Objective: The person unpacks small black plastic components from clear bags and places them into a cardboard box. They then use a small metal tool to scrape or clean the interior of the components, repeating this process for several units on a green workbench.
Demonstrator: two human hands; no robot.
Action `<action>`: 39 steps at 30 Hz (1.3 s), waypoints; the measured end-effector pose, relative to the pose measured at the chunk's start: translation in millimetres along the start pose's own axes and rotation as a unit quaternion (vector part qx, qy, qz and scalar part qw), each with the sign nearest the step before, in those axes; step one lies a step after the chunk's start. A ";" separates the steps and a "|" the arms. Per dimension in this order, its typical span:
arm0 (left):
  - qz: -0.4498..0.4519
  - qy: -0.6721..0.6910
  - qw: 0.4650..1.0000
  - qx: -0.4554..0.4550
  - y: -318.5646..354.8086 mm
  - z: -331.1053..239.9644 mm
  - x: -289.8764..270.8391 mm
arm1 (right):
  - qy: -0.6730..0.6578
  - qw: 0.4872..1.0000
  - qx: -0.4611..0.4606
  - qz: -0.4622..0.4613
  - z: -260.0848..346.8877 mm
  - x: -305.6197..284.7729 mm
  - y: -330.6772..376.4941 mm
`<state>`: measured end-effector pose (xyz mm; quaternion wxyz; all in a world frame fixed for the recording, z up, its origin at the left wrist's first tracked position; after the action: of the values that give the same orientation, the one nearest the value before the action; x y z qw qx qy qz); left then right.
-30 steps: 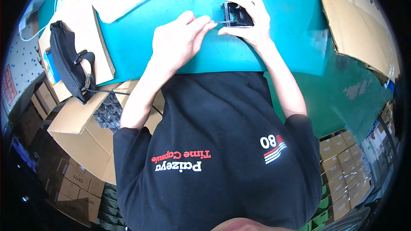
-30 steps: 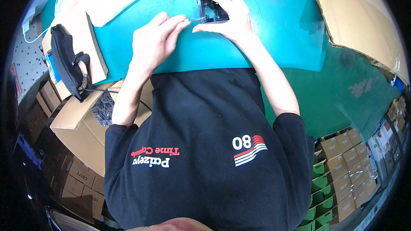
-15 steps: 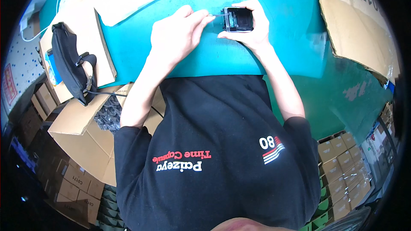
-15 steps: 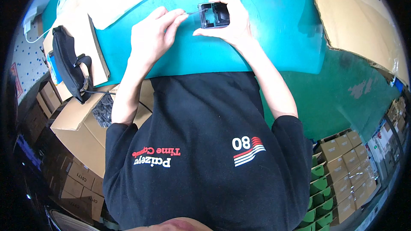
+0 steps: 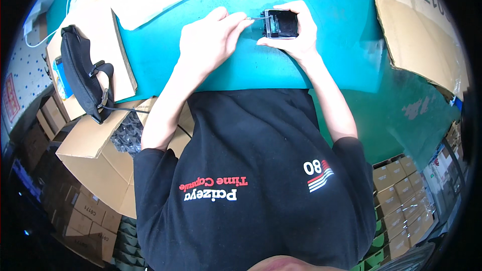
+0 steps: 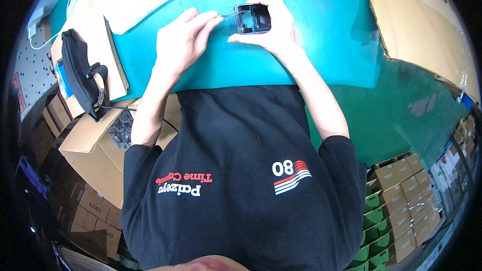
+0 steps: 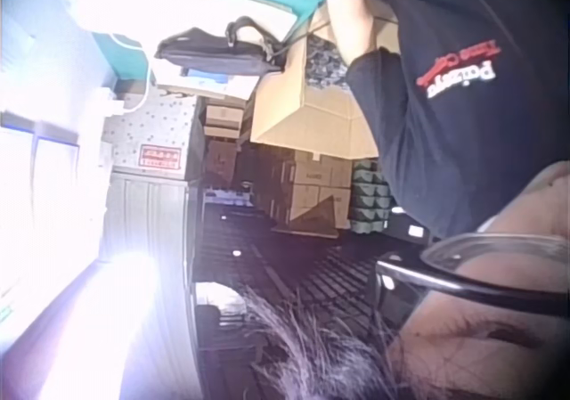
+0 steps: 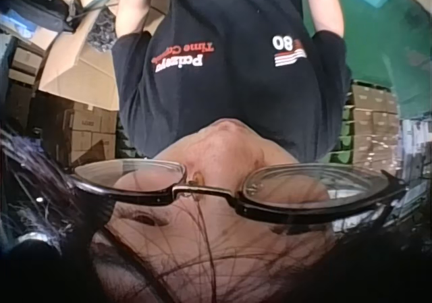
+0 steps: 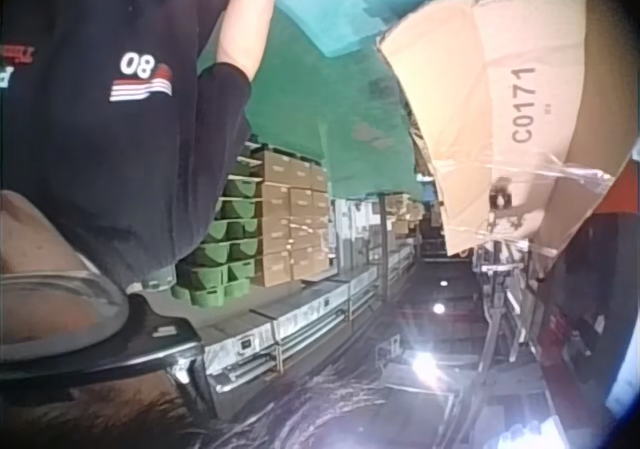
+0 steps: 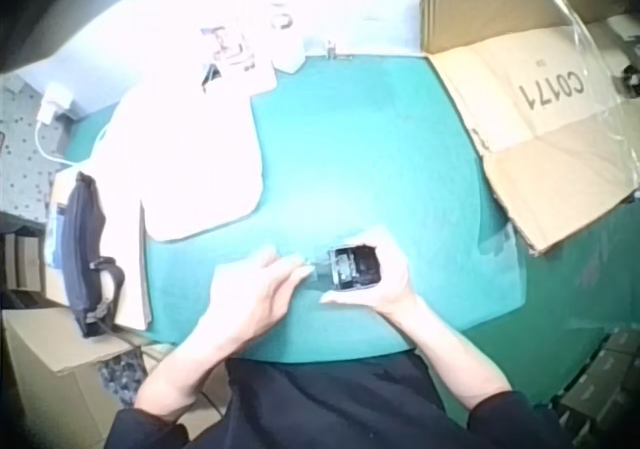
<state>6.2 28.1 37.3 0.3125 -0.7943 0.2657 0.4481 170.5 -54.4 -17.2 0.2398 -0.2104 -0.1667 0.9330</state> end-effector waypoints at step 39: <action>0.029 0.304 0.950 -0.068 8.6 -51.6 -62.1 | -0.469 0.854 0.214 -0.064 66.1 -8.1 19.3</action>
<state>-0.1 -6.7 110.3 0.1484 -0.9042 0.3401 0.2115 138.5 -88.5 33.9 0.2311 0.3202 -0.0686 0.9162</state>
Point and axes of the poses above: each hand's wrist, its own y-axis away from the middle knuckle, its own x-axis out of the palm, z = x × y, the point moved 8 cm from there along -y, towards the middle knuckle, and after that the axes turned 7 degrees about -z, right-handed, at the moved point
